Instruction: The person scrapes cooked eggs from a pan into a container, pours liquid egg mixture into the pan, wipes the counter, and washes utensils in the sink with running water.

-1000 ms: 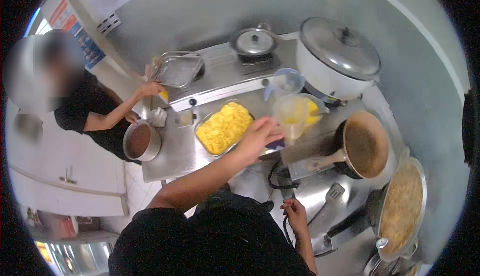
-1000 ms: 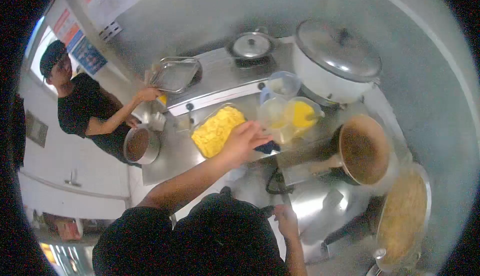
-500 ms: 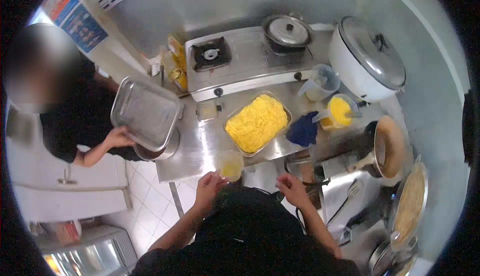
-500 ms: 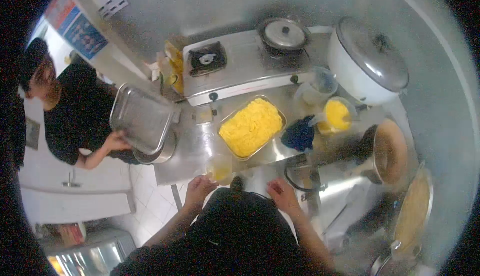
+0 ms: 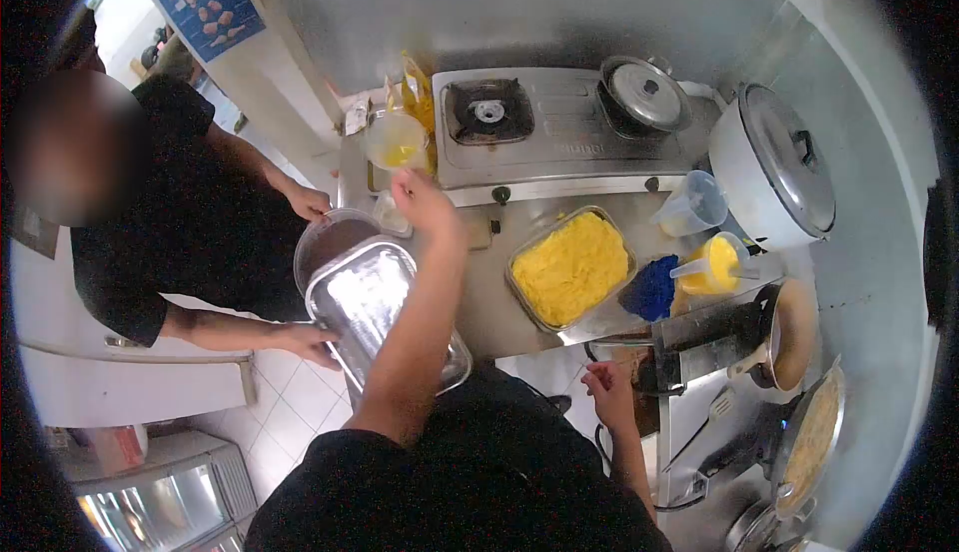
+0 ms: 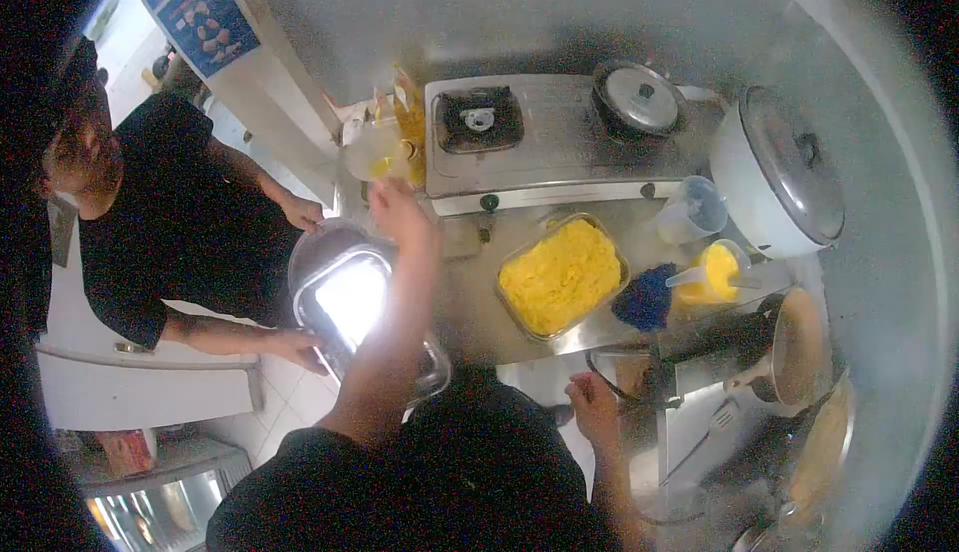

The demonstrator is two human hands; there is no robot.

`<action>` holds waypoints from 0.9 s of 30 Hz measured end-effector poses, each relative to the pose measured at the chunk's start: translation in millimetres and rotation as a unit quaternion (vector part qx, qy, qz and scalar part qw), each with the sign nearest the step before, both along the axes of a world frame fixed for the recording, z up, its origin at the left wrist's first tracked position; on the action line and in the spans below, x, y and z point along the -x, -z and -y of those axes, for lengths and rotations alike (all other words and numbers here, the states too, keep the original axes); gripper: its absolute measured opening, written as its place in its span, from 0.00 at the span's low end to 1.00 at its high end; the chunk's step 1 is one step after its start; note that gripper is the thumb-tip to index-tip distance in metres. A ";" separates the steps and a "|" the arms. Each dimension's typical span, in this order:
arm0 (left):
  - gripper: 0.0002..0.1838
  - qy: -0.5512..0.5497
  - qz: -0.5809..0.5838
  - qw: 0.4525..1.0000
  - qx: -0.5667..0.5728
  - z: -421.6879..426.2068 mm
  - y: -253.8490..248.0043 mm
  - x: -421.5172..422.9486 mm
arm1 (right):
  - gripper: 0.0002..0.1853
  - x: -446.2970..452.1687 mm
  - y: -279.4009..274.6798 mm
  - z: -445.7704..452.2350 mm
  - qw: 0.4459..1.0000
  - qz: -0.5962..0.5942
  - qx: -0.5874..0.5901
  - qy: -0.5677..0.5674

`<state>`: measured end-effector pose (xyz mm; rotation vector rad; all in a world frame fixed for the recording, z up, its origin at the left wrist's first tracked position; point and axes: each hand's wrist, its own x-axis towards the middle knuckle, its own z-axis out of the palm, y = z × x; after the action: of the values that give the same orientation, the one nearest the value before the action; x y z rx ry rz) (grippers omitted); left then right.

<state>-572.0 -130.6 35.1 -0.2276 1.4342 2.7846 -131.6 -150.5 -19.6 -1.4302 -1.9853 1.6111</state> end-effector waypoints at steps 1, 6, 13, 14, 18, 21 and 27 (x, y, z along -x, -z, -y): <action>0.14 -0.045 0.022 0.999 0.007 -7.8 -2.5 24.3 | 0.11 -6.1 12.0 3.0 1.000 0.000 -0.004 0.008; 0.16 -0.182 0.159 0.965 0.100 -26.4 21.2 130.4 | 0.09 -16.9 16.4 16.6 0.999 0.014 -0.018 0.024; 0.16 -0.012 0.224 0.974 0.032 -30.1 81.9 177.0 | 0.24 1.9 51.2 35.6 0.991 0.054 0.093 -0.083; 0.16 0.010 0.220 0.975 0.024 -30.8 85.6 178.4 | 0.31 28.6 37.6 37.7 0.984 0.063 0.127 -0.107; 0.17 0.042 0.187 0.981 0.003 -27.8 96.3 180.1 | 0.36 54.0 150.3 62.3 0.975 0.002 0.066 -0.212; 0.17 0.075 0.161 0.984 -0.012 -21.5 99.5 180.3 | 0.41 115.5 107.3 74.4 0.917 -0.022 0.391 0.068; 0.19 0.197 0.044 0.978 -0.051 -12.3 61.2 152.4 | 0.39 142.1 108.7 90.2 0.905 -0.147 0.369 0.150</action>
<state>-724.4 -118.4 -26.1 -0.0567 1.1626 2.4817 -273.7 -240.6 -128.3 -1.4781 -0.9468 2.3652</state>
